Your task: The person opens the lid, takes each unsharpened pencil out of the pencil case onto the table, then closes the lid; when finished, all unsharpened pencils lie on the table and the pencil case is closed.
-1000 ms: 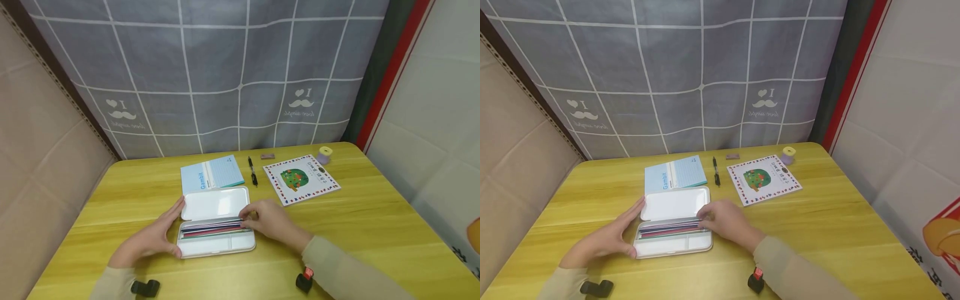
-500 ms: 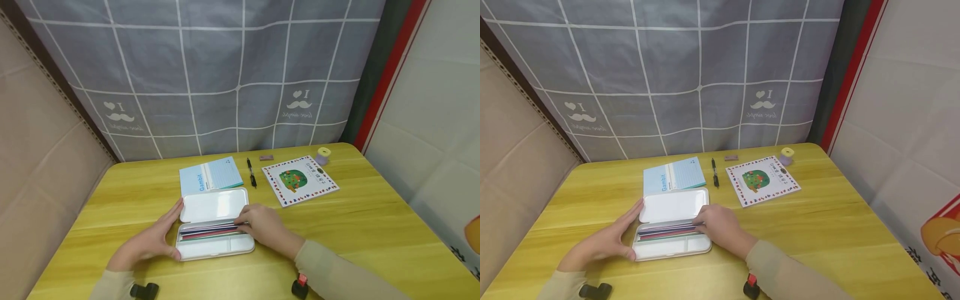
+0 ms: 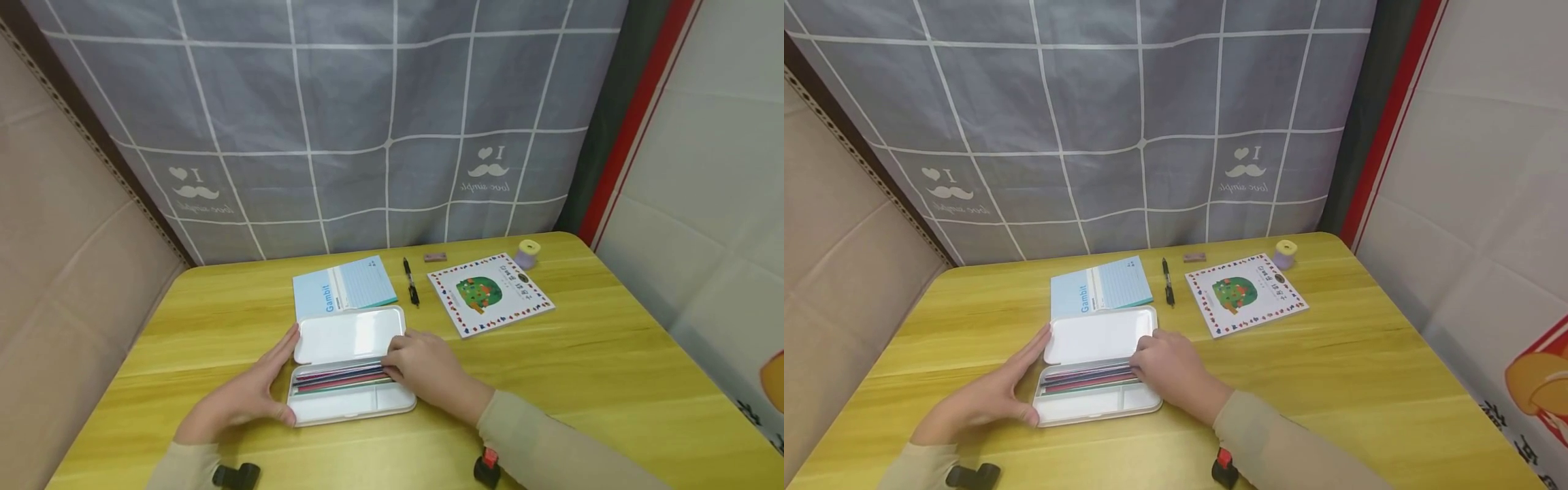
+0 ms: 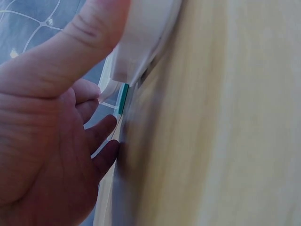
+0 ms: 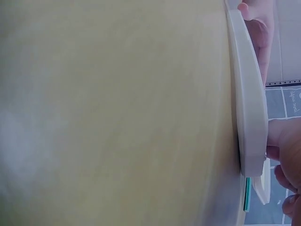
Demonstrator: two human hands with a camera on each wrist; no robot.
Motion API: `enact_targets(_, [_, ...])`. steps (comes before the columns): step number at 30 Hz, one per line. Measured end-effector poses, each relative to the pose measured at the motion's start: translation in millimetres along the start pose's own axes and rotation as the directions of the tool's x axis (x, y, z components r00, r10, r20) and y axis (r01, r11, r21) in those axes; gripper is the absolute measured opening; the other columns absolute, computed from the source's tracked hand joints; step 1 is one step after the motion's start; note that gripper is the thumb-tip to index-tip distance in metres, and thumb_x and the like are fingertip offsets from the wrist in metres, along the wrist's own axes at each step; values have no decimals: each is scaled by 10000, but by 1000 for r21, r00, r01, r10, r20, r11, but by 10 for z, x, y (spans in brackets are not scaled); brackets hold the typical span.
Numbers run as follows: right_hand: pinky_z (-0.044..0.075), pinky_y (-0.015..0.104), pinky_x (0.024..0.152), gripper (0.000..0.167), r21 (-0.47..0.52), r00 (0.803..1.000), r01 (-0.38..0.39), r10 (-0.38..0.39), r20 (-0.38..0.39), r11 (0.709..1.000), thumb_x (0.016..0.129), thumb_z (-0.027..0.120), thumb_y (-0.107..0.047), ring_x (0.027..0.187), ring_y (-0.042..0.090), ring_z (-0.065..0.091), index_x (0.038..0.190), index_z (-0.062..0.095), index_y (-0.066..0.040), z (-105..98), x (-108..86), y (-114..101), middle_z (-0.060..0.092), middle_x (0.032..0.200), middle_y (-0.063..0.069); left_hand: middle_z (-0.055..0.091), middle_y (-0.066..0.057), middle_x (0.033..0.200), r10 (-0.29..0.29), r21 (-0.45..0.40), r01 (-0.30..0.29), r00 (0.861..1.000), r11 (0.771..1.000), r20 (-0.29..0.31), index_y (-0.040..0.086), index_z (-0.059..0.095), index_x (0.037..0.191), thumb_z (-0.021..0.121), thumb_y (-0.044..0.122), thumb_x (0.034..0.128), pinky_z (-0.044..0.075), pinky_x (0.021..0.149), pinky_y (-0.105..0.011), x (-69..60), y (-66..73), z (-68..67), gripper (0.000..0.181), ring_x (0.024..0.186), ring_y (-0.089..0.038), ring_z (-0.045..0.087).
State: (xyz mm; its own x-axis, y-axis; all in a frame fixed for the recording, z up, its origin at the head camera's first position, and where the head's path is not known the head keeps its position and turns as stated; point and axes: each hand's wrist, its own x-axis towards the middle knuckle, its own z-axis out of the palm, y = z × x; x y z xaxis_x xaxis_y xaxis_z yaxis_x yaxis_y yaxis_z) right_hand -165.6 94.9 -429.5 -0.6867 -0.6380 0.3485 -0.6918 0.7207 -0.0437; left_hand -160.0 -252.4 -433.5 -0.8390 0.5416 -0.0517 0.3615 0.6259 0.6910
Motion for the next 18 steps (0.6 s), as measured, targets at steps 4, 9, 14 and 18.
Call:
enact_targets(4, [559,266,720,92,36,997,-27,29,-71,999,903,834,-306,850,104,637,974,846,-250,12,1,12,740,941,-94,-77,-181,1743,14,2,-14,1000,1000,-1,50,7,1674,980,398,592,97,1158,-693,3,-5,-8,1496,1555,-531,5])
enact_targets(9, [588,279,757,74,136,984,-48,70,-165,990,879,857,-244,878,111,683,950,840,-231,15,-16,75,771,950,-94,-77,-201,1739,41,-15,-41,999,999,-5,53,7,1675,978,387,598,85,1149,-719,11,5,-23,1488,1548,-550,-9])
enact_targets(14, [601,286,809,79,314,976,-133,180,-125,940,874,855,-190,908,102,719,949,839,-205,0,-75,167,782,965,-68,-80,-207,1737,33,-16,-33,999,999,5,48,0,1673,977,381,588,85,1141,-757,20,0,-12,1497,1547,-551,-18])
enact_targets(18, [600,253,773,89,461,960,-195,264,-91,866,862,851,-117,861,83,717,938,837,-162,-29,-128,255,788,956,-46,-83,-197,1739,24,-16,-24,1000,1000,2,54,-1,1674,970,386,589,88,1182,-676,-5,-11,11,1493,1550,-543,-16])
